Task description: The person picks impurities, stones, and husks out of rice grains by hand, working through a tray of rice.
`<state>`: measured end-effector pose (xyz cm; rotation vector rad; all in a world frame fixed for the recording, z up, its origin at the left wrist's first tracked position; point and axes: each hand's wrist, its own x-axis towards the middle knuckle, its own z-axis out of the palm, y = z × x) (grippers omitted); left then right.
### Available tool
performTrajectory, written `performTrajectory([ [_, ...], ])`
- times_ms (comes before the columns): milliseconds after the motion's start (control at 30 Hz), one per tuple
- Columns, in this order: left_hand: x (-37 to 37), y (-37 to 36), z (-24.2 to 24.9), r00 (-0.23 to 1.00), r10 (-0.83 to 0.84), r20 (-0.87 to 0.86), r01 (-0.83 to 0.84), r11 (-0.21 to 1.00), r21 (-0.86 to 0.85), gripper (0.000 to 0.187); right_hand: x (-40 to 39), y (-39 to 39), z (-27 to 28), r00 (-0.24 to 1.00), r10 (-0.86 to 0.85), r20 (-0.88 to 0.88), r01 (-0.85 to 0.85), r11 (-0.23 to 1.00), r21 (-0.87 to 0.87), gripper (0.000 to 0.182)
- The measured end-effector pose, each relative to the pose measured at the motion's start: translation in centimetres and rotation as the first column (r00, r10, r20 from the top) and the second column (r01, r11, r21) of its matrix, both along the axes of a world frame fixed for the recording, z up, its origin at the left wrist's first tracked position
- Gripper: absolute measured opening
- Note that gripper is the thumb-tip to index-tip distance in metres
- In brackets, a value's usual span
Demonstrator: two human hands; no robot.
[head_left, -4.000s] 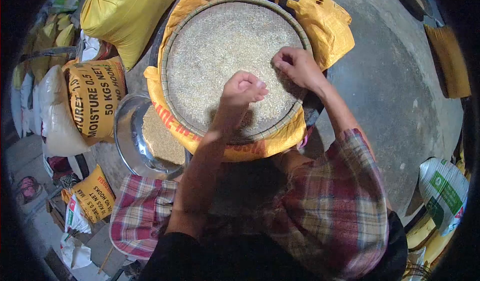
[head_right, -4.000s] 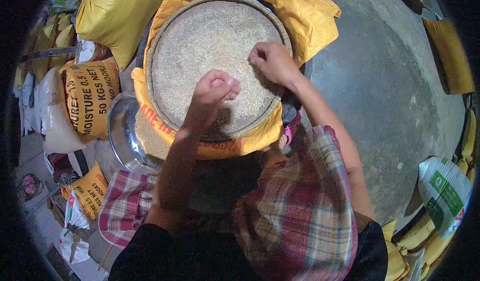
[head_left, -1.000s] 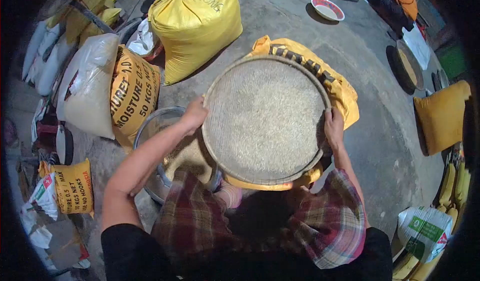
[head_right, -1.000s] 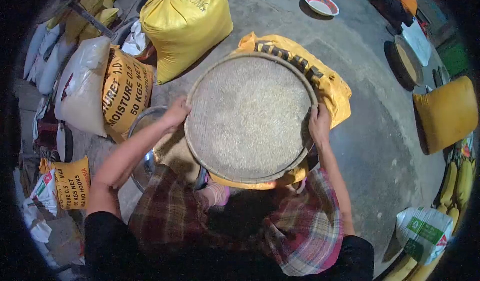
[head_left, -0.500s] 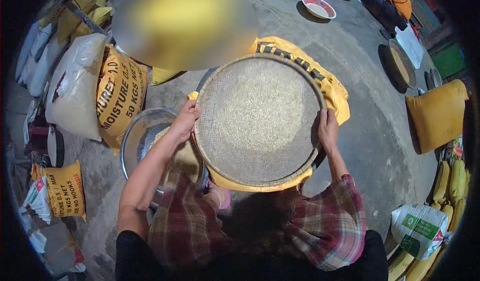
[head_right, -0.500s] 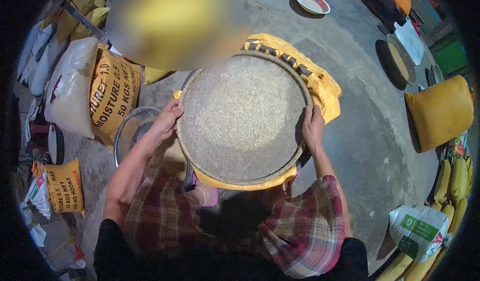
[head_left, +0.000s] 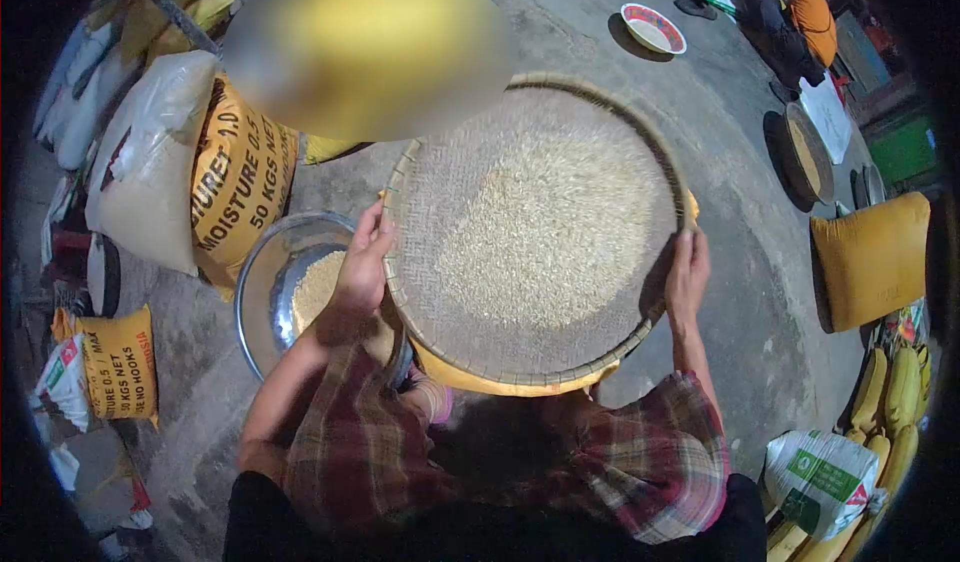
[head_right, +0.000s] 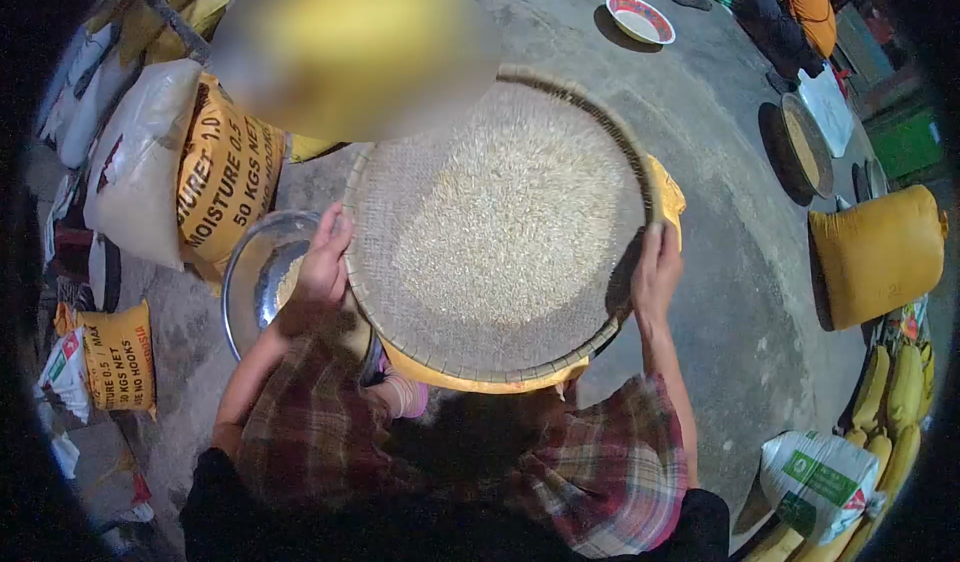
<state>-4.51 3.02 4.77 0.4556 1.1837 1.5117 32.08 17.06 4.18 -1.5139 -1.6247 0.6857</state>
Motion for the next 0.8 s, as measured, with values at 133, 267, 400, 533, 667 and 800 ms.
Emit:
performTrajectory([
  [133,-0.9,0.4,-4.9,0.990,-0.012,-0.143,0.007,0.999,-0.042,0.031,1.2,0.6,-2.5,0.998,0.003,-0.055,-0.002,1.000,0.022,0.031],
  [267,0.1,0.5,-4.8,0.995,-0.094,-0.037,0.084,0.972,-0.217,0.027,2.1,-0.2,-4.5,0.999,0.022,0.035,-0.018,0.994,-0.108,0.031],
  [400,-2.7,2.1,-5.5,0.982,-0.175,0.071,0.187,0.949,-0.252,0.028,1.3,-1.3,-3.2,1.000,-0.013,-0.007,0.012,0.991,-0.135,0.030],
  [533,-1.2,1.8,-2.8,0.953,-0.300,-0.036,0.283,0.927,-0.247,0.033,2.9,-0.7,-4.5,0.991,-0.031,0.134,0.058,0.978,-0.202,0.030],
  [667,-1.9,0.8,-3.5,0.967,-0.249,-0.047,0.226,0.930,-0.290,0.035,0.8,-1.6,-3.8,0.983,-0.065,0.175,0.065,0.998,0.002,0.030],
  [800,-1.9,0.6,-1.6,0.992,-0.103,-0.079,0.091,0.985,-0.144,0.030,-0.2,-1.2,-0.3,0.987,-0.068,0.143,0.080,0.994,-0.080,0.030],
])
